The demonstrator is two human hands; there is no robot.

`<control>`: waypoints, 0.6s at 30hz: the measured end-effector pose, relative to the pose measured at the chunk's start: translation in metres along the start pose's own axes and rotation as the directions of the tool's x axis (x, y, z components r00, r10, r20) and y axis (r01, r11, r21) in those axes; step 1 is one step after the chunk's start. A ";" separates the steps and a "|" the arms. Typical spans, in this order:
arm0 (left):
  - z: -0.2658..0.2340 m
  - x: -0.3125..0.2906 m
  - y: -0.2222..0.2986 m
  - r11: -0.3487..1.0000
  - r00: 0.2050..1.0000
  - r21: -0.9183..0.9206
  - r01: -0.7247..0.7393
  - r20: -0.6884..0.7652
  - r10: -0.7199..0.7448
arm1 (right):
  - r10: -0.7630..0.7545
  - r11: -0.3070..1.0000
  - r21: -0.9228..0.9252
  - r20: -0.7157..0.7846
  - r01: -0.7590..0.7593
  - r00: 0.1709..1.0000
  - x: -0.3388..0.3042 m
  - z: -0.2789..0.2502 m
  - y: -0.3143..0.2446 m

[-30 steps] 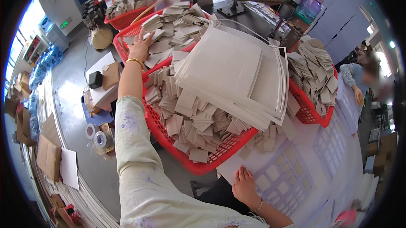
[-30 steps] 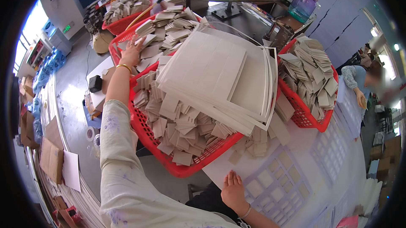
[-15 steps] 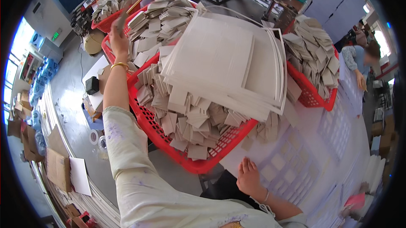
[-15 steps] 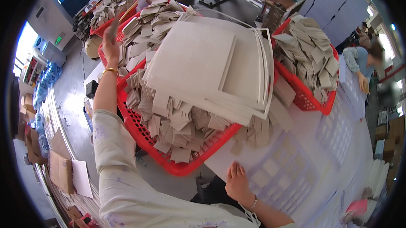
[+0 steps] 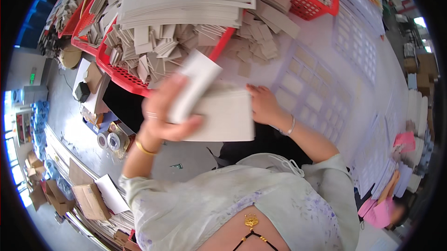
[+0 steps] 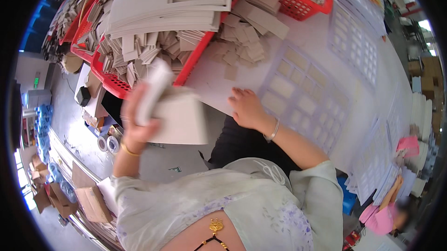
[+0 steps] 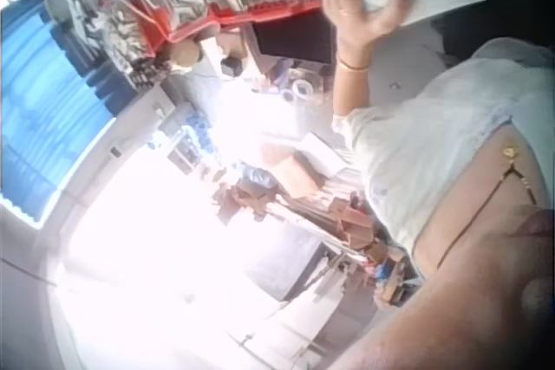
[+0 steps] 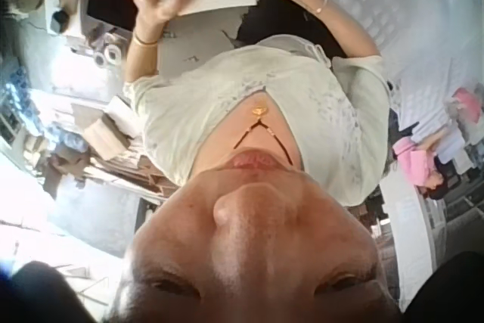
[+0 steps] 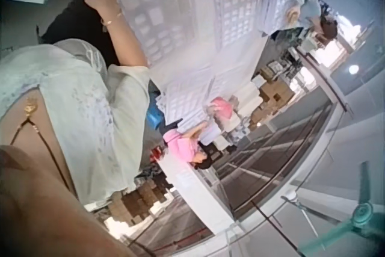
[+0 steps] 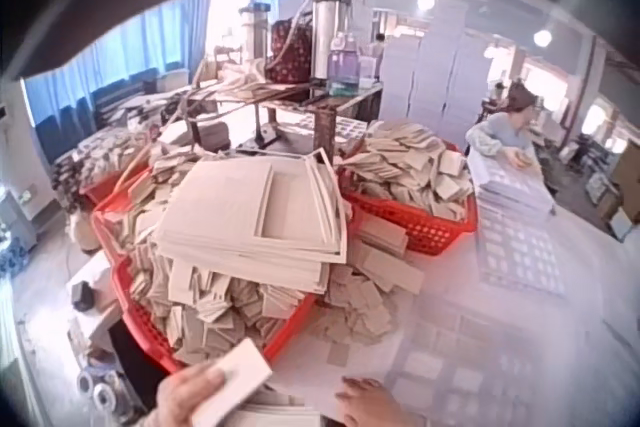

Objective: Placing small rectangular cardboard pieces into designated slots of a plastic tray.

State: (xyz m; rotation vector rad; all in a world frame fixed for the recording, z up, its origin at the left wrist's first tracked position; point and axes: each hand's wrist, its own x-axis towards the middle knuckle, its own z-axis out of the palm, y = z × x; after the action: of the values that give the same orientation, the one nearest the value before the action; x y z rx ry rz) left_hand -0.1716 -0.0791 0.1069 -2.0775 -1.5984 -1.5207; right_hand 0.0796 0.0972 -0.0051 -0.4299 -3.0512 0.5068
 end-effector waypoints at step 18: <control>0.151 -0.059 -0.057 0.934 0.921 0.236 0.268 0.221 -0.320 | 0.125 0.956 0.291 -0.308 -0.031 0.943 0.038 0.013 0.030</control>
State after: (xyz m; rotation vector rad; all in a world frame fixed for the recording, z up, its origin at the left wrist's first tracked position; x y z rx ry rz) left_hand -0.1177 -0.0017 -0.0371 -2.0581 -2.1468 -1.1311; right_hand 0.0498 0.1307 -0.0275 -0.5606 -2.6039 0.7771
